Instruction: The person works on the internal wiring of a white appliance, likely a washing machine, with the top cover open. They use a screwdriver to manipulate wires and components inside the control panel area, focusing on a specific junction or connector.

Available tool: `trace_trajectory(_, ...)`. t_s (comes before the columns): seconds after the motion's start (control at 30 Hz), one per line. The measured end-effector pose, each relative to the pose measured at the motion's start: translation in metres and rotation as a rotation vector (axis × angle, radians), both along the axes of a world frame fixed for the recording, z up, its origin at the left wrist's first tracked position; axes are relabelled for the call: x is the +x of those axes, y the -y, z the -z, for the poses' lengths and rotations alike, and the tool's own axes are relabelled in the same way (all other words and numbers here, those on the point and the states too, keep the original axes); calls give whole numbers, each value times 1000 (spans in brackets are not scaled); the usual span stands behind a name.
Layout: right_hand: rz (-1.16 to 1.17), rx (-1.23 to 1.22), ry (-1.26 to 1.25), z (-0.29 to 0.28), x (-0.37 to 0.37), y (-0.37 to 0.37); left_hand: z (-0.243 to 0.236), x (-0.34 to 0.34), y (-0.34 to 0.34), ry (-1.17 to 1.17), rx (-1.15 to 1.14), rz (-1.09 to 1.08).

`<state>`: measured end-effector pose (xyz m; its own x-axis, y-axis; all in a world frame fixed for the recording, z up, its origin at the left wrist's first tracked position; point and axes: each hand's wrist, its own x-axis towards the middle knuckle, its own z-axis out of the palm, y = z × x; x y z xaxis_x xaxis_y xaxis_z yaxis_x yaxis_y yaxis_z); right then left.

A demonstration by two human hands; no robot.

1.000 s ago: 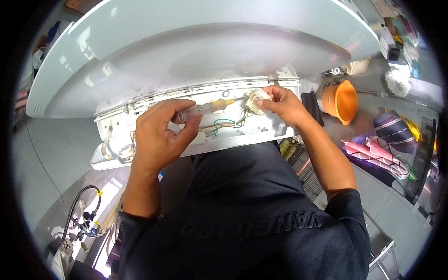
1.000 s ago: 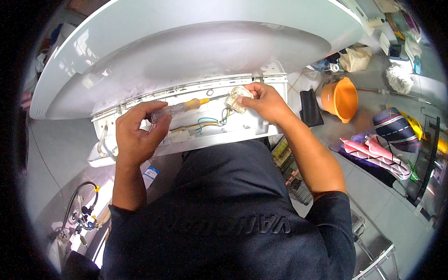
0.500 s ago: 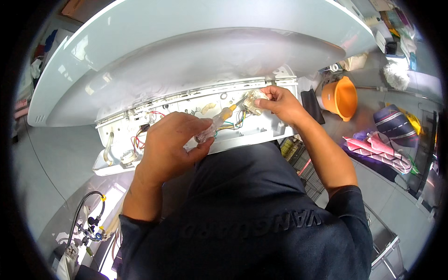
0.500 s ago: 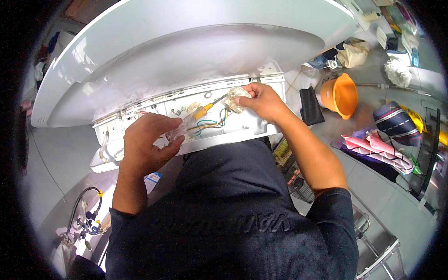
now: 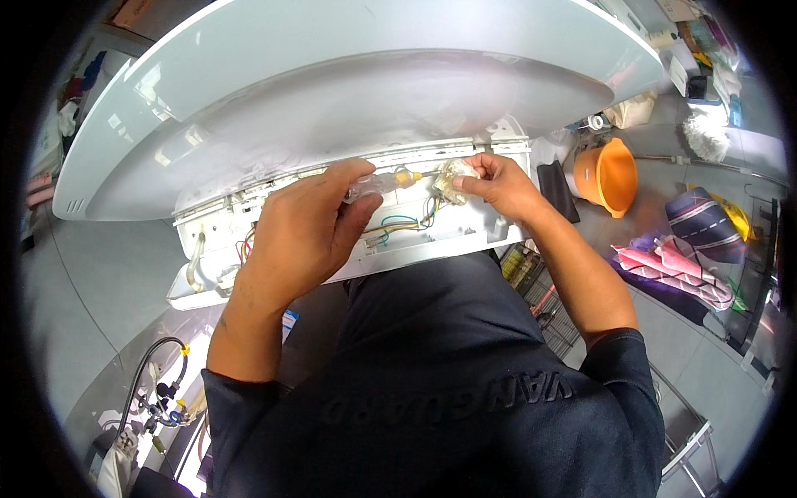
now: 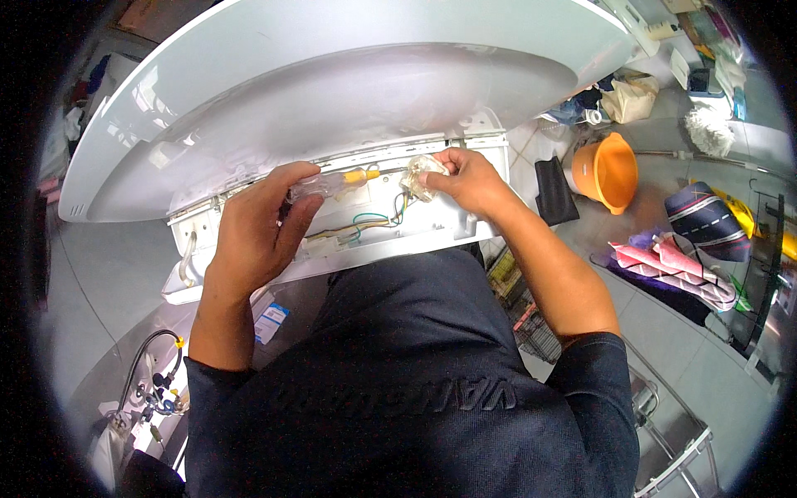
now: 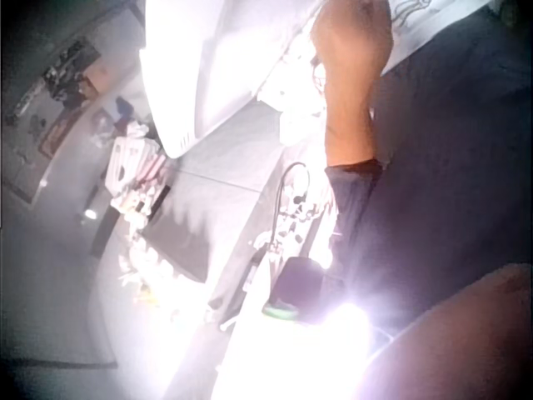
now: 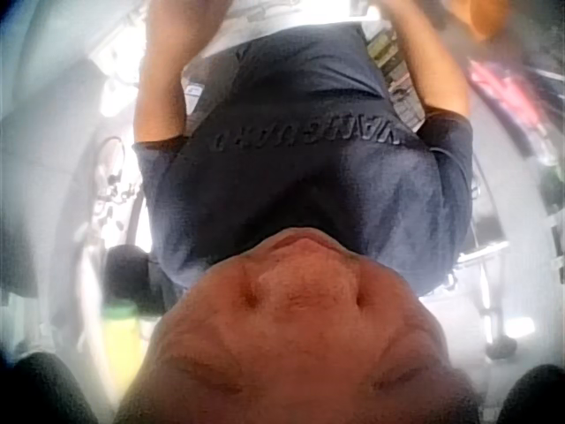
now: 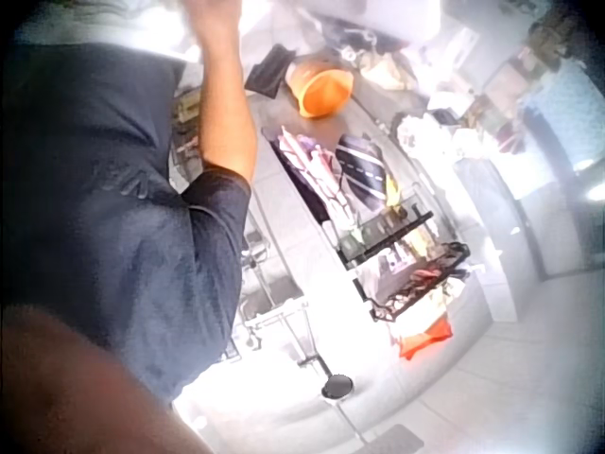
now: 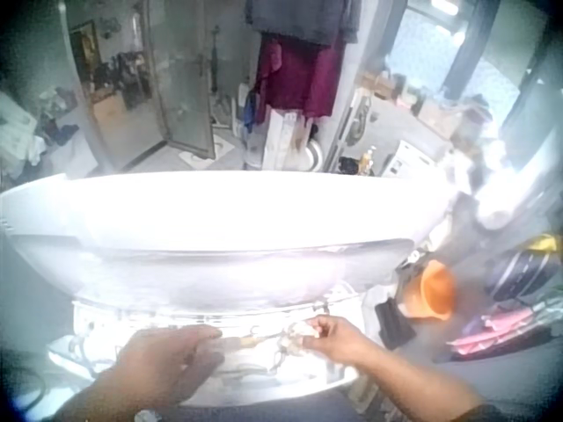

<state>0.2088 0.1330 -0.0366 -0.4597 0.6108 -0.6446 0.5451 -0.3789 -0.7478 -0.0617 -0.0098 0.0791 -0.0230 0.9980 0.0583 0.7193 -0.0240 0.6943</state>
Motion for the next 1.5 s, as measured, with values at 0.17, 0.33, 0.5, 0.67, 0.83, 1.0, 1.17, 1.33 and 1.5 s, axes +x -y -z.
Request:
trace_trajectory(0.17,-12,7,-13,1,2,-1,-1,-5,-4,-5,66,55)
trace_trajectory(0.33,-18,12,-3,-4,1,-1,3,-3,-3,0,128,53)
trace_trajectory(0.5,-8,6,-32,6,4,-2,2,-3,-2,3,147,50)
trace_trajectory(0.67,-9,-18,-47,6,2,-2,2,-3,-2,5,134,46)
trace_trajectory(0.83,-7,5,-35,6,2,-1,2,-3,-3,12,132,41)
trace_trajectory(1.0,-14,17,5,2,1,-1,6,-1,-3,26,99,-29)
trace_trajectory(1.17,-12,41,-11,5,2,0,3,2,-3,1,0,-86)
trace_trajectory(1.33,4,78,-40,14,5,1,2,7,-3,20,101,-13)
trace_trajectory(1.5,9,90,-55,19,6,2,2,6,-3,14,123,123)
